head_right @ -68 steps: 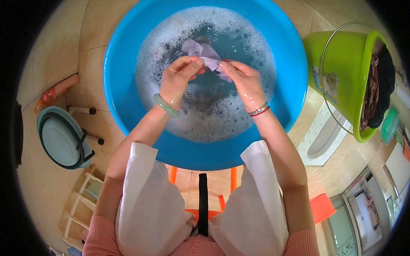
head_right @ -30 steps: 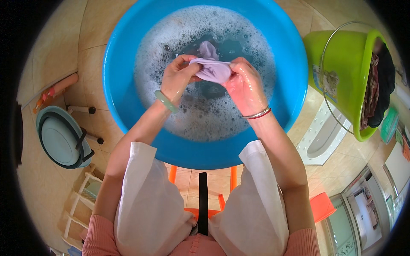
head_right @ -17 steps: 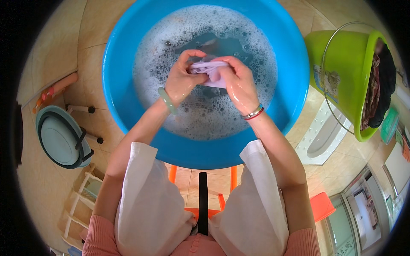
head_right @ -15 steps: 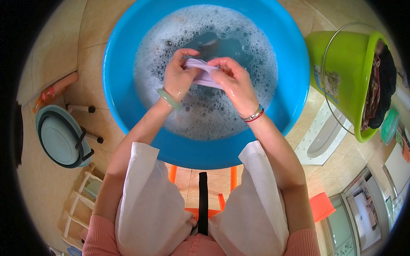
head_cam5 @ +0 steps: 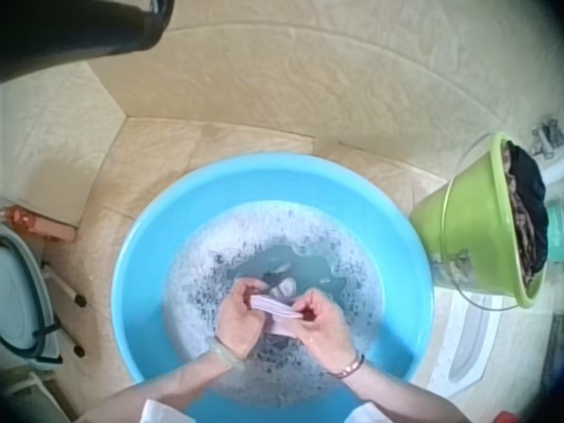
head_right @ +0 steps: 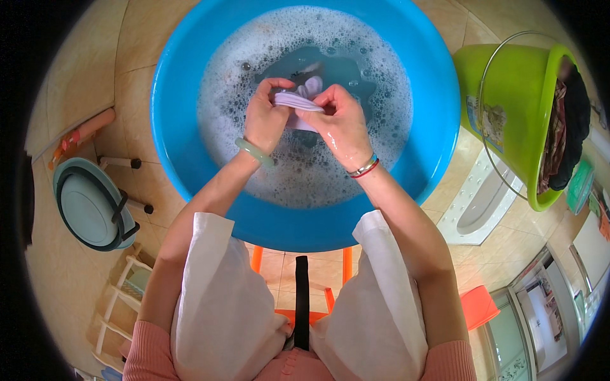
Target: The person hand-washes a black garment and a light purple garment in a blue basin filled with soapy water. They scrub and rinse the items by hand, then transfer them to a green bucket.
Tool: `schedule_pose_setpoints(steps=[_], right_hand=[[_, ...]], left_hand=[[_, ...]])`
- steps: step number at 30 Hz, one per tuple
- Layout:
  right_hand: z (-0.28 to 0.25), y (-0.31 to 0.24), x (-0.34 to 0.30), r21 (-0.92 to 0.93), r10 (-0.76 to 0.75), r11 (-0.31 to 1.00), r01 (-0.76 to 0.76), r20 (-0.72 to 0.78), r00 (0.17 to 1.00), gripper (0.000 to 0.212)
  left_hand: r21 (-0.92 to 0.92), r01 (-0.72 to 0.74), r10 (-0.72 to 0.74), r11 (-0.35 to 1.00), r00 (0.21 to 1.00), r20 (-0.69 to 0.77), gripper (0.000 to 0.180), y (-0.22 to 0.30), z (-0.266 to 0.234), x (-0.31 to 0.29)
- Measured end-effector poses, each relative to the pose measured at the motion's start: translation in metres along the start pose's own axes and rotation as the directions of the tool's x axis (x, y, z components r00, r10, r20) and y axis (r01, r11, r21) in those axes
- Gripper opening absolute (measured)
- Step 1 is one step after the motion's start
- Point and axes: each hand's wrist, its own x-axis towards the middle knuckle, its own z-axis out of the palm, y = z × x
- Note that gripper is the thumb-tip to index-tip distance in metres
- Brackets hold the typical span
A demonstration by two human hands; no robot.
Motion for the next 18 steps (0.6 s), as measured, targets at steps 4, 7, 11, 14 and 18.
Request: schedule_pose_setpoints(steps=[4, 7, 11, 14, 18], right_hand=[[-0.004, 0.011, 0.003, -0.439, -0.115, 0.895, 0.083, -0.047, 0.992, 0.023], [0.0, 0.009, 0.001, -0.763, -0.195, 0.645, 0.041, -0.113, 0.974, 0.023], [-0.007, 0.018, 0.016, -0.77, -0.237, 0.637, 0.026, -0.163, 0.958, 0.021], [-0.022, 0.033, 0.023, -0.563, -0.293, 0.811, 0.16, -0.153, 0.944, 0.014], [-0.011, 0.009, 0.004, -0.058, 0.088, 0.994, -0.088, -0.003, 0.996, 0.013]], left_hand=[[-0.286, 0.301, -0.291, 0.91, 0.954, 0.079, 0.019, 0.012, -0.003, -0.007], [-0.429, 0.319, -0.311, 0.845, 0.946, 0.091, 0.014, 0.016, 0.003, -0.01], [-0.447, 0.263, -0.162, 0.855, 0.954, 0.25, 0.013, 0.011, 0.007, -0.019], [-0.412, 0.263, -0.112, 0.872, 0.928, 0.355, 0.015, 0.02, 0.005, -0.018], [-0.24, 0.2, -0.169, 0.95, 0.975, 0.142, 0.018, -0.002, -0.003, -0.002]])
